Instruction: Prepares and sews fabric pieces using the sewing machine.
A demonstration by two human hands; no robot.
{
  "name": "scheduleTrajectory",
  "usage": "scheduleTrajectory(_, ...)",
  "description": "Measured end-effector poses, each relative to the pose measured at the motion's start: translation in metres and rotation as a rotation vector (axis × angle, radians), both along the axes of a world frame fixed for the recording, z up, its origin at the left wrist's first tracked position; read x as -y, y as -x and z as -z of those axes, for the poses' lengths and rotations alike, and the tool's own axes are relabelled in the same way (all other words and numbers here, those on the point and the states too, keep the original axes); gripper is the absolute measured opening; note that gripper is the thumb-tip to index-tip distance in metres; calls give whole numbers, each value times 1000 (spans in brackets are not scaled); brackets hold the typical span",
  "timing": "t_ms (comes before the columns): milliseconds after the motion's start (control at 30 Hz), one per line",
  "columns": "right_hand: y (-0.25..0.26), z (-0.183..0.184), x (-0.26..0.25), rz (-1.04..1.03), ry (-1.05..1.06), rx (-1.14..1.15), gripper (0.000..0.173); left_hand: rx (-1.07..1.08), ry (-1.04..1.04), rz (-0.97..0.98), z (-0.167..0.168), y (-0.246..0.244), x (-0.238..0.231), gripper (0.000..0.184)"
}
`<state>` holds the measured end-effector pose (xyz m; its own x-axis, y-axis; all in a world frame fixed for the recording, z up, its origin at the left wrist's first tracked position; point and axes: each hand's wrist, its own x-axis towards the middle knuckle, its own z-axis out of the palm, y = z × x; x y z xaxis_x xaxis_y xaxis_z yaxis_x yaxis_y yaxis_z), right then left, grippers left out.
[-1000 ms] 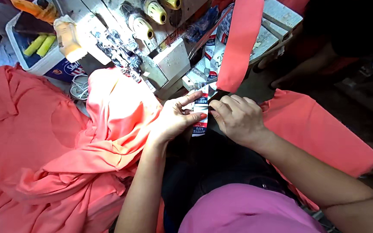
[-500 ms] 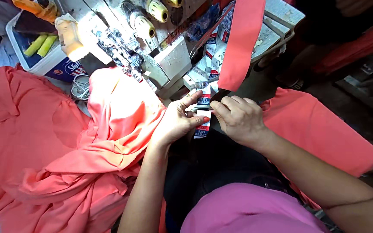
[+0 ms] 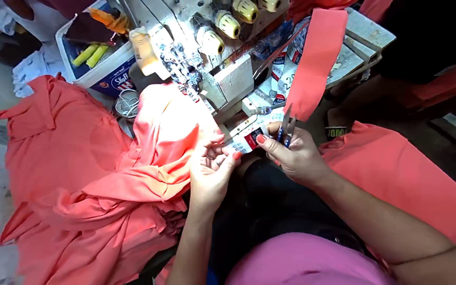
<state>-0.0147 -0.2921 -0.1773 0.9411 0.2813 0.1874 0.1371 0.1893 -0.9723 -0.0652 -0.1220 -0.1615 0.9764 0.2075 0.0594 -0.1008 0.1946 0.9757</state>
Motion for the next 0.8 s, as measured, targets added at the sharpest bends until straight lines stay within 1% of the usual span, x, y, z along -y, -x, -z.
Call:
scheduleTrajectory(33,-4,-5,1,-15,128,125,4,71,-172,14,1,2,-5,48)
scheduleTrajectory(67,-7,-10,0,-36,231,253,5,145,-315,41,1,3,-11,53)
scheduleTrajectory(100,-8,-14,-2,-61,296,358,7,201,-416,65,0,4,-16,56)
scheduleTrajectory(133,-7,-17,-5,-83,317,419,8,254,-477,66,-2,3,-19,50)
scheduleTrajectory(200,-2,-22,-12,-109,245,402,8,339,-499,0,-4,2,-22,14)
scheduleTrajectory(233,0,-25,-16,-120,163,327,8,366,-501,-17,-6,3,-25,8)
scheduleTrajectory(267,3,-25,-21,-128,74,204,7,389,-511,-23,-7,3,-29,9)
scheduleTrajectory(300,5,-25,-25,-160,-11,47,12,414,-540,-20,-10,4,-34,8)
scheduleTrajectory(333,7,-23,-30,-234,-91,-137,22,441,-589,-9,-14,5,-39,6)
scheduleTrajectory(400,8,-21,-40,-488,-207,-520,42,479,-673,4,-20,6,-47,9)
scheduleTrajectory(433,8,-20,-46,-584,-255,-627,45,491,-705,12,-23,7,-50,11)
scheduleTrajectory(467,7,-19,-52,-629,-299,-658,44,496,-735,22,-24,8,-52,12)
scheduleTrajectory(500,7,-20,-58,-619,-337,-633,38,489,-750,29,-26,10,-55,11)
scheduleTrajectory(567,6,-24,-66,-487,-355,-481,23,449,-742,47,-27,15,-59,12)
scheduleTrajectory(633,2,-24,-67,-374,-272,-266,15,391,-704,40,-26,18,-63,10)
scheduleTrajectory(667,2,-23,-67,-331,-217,-175,15,366,-668,26,-26,19,-64,7)
scheduleTrajectory(733,3,-21,-67,-268,-147,-84,17,321,-577,-15,-24,19,-62,3)
scheduleTrajectory(800,4,-19,-66,-241,-123,-74,16,281,-512,-32,-24,18,-61,10)
